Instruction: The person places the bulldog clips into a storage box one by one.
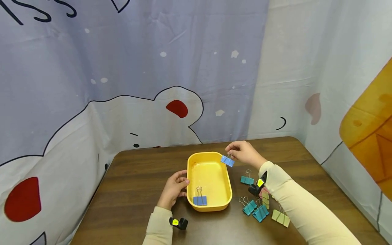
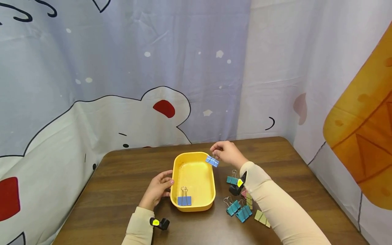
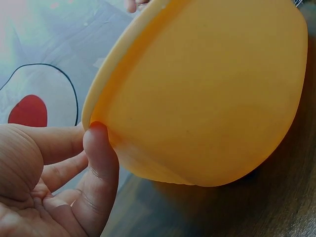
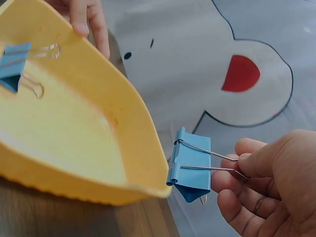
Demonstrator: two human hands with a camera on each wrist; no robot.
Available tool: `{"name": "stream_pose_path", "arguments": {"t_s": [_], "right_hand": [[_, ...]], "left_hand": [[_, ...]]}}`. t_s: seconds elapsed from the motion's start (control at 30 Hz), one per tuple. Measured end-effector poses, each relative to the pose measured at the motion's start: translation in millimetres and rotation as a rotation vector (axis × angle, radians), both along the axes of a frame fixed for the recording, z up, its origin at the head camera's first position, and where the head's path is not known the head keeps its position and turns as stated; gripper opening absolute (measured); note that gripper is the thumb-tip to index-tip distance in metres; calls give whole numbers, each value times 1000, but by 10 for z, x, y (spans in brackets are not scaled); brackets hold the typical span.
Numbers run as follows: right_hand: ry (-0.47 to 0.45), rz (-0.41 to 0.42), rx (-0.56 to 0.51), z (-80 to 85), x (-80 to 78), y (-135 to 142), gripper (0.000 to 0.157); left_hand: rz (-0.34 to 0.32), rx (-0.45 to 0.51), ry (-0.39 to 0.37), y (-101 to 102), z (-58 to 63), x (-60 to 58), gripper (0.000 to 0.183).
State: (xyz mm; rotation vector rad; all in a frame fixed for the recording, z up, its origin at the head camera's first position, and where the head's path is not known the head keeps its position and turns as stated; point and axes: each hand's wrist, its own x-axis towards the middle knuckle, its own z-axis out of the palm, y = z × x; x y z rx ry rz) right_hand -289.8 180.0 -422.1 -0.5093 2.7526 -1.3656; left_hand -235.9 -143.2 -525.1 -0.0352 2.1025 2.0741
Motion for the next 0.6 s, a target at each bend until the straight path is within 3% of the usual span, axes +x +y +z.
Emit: {"name": "stream_pose_path", "arguments": {"t_s": [0.6], "right_hand": [[-24,102,-3,-126,55,-635,13]], "left_hand": [[-5,15,-8,-9,1,2,48]]}}
